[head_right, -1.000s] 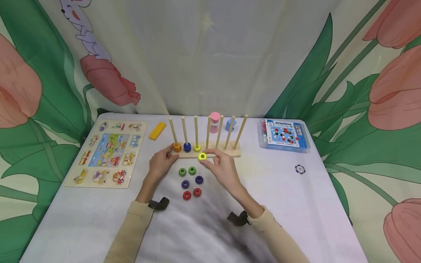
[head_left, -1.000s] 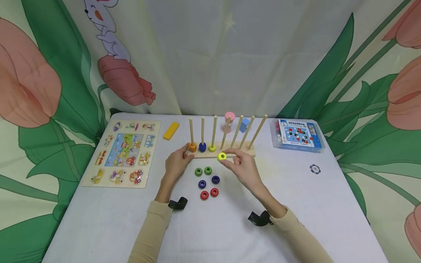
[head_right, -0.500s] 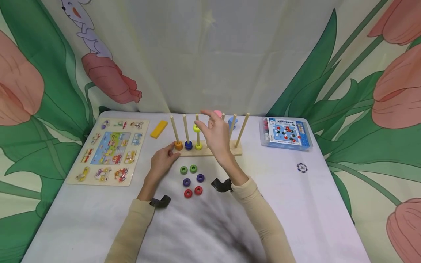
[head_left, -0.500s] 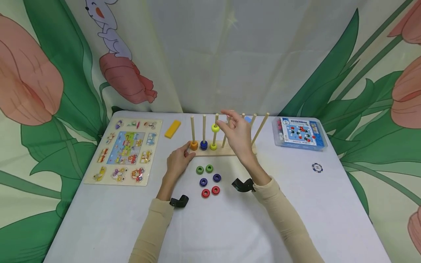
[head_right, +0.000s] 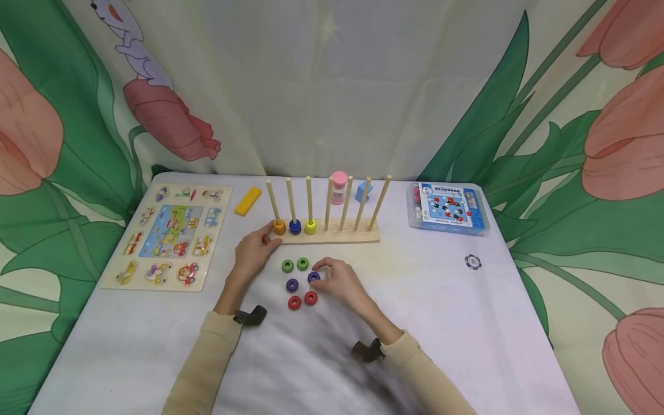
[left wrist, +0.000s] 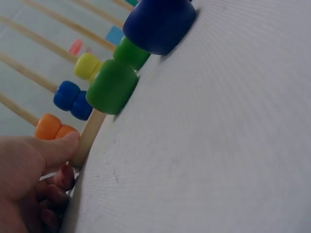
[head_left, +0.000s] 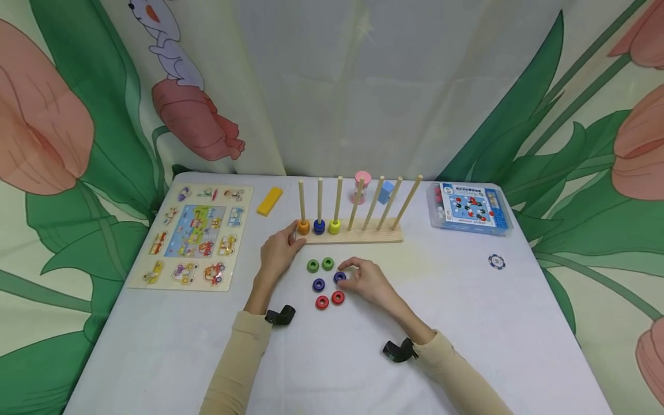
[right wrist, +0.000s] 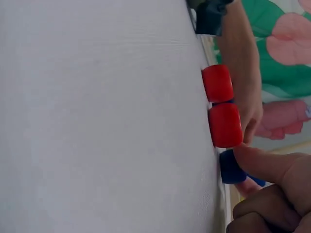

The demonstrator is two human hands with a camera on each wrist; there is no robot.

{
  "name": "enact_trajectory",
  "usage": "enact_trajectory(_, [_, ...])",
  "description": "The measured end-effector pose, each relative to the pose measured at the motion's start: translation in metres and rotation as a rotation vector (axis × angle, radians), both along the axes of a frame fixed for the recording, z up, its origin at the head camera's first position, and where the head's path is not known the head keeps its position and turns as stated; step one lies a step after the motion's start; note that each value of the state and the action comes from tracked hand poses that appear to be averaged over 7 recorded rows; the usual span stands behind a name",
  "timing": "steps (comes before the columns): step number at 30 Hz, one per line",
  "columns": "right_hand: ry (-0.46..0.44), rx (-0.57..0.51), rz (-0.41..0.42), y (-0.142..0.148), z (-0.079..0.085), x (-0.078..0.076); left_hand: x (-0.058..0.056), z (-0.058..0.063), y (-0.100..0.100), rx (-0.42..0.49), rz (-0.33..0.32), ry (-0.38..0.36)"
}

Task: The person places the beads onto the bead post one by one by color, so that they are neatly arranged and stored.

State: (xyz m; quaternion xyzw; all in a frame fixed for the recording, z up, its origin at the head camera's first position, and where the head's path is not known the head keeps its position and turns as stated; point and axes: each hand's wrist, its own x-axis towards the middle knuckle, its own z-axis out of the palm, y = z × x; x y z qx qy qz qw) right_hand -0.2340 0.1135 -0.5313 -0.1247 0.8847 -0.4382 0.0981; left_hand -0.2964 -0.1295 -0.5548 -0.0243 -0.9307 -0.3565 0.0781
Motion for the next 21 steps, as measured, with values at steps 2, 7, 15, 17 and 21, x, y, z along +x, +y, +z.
enact_trajectory(2, [0.009, 0.029, 0.011, 0.0, -0.004, 0.002, 0.0, 0.001, -0.001, 0.003, 0.003, -0.001])
enact_trajectory(7, [0.157, -0.004, -0.07, -0.001, 0.03, -0.001, 0.0, 0.0, -0.001, 0.009, -0.002, -0.019])
enact_trajectory(15, [0.513, -0.23, -0.216, 0.005, 0.128, -0.026, 0.0, 0.0, -0.001, 0.015, 0.0, -0.029])
enact_trajectory(17, [0.563, -0.237, -0.249, 0.006, 0.143, -0.033, 0.0, 0.001, -0.001, 0.019, -0.006, -0.027])
enact_trajectory(21, [0.568, -0.203, -0.283, 0.005, 0.157, -0.047, 0.001, 0.002, -0.001, 0.015, -0.008, -0.014])
